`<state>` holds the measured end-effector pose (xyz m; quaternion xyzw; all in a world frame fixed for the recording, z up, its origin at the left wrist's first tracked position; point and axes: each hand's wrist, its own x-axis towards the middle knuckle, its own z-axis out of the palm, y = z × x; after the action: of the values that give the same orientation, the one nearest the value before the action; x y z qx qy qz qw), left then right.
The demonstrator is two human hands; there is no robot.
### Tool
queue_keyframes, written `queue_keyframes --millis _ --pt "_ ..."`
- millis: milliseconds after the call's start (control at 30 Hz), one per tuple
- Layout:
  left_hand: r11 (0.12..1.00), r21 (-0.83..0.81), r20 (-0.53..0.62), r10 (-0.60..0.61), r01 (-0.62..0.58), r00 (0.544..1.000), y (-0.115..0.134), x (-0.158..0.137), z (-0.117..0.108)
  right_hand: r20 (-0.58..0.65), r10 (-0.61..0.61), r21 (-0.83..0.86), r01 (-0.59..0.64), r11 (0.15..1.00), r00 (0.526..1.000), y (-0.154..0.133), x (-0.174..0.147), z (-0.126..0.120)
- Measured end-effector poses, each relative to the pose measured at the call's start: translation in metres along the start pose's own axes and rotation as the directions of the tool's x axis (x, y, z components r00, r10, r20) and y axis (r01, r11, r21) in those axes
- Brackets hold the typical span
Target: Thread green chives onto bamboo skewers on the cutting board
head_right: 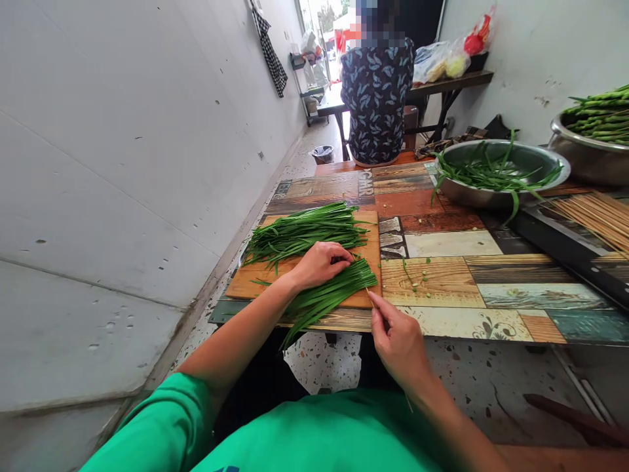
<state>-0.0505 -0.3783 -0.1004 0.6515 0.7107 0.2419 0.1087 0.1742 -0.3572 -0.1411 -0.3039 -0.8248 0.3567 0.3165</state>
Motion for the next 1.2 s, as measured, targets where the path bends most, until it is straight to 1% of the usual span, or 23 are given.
queue_keyframes --millis 100,233,300,367,433,500,567,633,667,700,767,800,867,1000,1067,1133,1200 --pt "1.0 0.007 0.006 0.018 -0.018 1.0 0.002 -0.002 -0.004 0.001 0.001 0.013 -0.001 1.0 1.0 -0.001 0.0 0.0" --pt "0.994 0.087 -0.046 -0.057 0.061 0.997 0.002 -0.001 -0.016 0.018 0.019 0.015 -0.019 1.0 1.0 -0.002 -0.001 -0.001" --pt "0.99 0.11 -0.049 -0.082 0.087 0.995 0.001 0.0 -0.021 0.022 0.017 0.013 -0.017 1.0 1.0 -0.002 -0.002 -0.002" --pt "0.99 0.112 -0.05 -0.079 0.084 0.996 0.002 0.0 -0.023 0.023 0.007 0.014 -0.007 1.0 1.0 -0.001 -0.004 -0.003" --pt "0.995 0.081 -0.05 -0.052 0.056 0.997 0.004 -0.001 -0.025 0.034 0.007 0.02 -0.008 1.0 0.999 0.001 -0.006 -0.003" --pt "0.999 0.034 -0.022 -0.007 0.008 1.0 0.006 -0.002 -0.027 0.048 0.015 0.03 -0.017 0.999 0.999 0.003 -0.008 -0.002" --pt "1.0 0.0 0.07 0.026 -0.027 0.997 0.007 -0.004 -0.033 0.049 0.022 0.04 -0.024 0.999 0.999 0.004 -0.01 -0.002" --pt "1.0 -0.004 0.19 0.01 -0.009 0.982 0.007 -0.005 -0.04 0.038 0.022 0.039 -0.024 0.999 0.999 0.005 -0.01 -0.001" --pt "1.0 0.011 0.226 -0.017 0.015 0.974 0.006 -0.006 -0.043 0.033 0.023 0.034 -0.024 0.999 0.999 0.004 -0.01 -0.001" --pt "0.998 0.036 0.231 -0.051 0.044 0.972 0.006 -0.006 -0.046 0.029 0.022 0.029 -0.023 0.999 0.999 0.004 -0.01 -0.001" --pt "0.989 0.113 0.168 -0.11 0.092 0.98 0.004 -0.005 -0.048 0.027 0.018 0.015 -0.018 1.0 0.999 0.001 -0.009 -0.001" --pt "0.983 0.154 0.132 -0.121 0.1 0.984 0.003 -0.004 -0.047 0.029 0.014 0.004 -0.014 1.0 0.999 0.0 -0.009 -0.002" --pt "0.975 0.215 0.109 -0.089 0.064 0.99 0.001 -0.001 -0.041 0.03 -0.004 -0.016 0.004 1.0 1.0 -0.001 -0.008 -0.003" --pt "0.966 0.244 0.15 0.05 -0.086 0.987 -0.003 0.005 -0.027 0.015 -0.047 -0.029 0.047 0.998 0.999 -0.001 -0.01 -0.005" --pt "0.964 0.247 0.155 0.057 -0.095 0.986 -0.002 0.005 -0.026 0.018 -0.03 -0.03 0.031 0.999 0.999 0.001 -0.012 -0.006" --pt "0.97 0.229 0.16 0.048 -0.085 0.986 0.0 0.002 -0.029 0.027 -0.002 -0.032 0.003 0.999 1.0 0.002 -0.012 -0.005" --pt "0.976 0.198 0.202 0.045 -0.085 0.978 0.001 -0.004 -0.036 0.035 0.009 -0.033 -0.008 0.999 0.999 0.003 -0.012 -0.005"
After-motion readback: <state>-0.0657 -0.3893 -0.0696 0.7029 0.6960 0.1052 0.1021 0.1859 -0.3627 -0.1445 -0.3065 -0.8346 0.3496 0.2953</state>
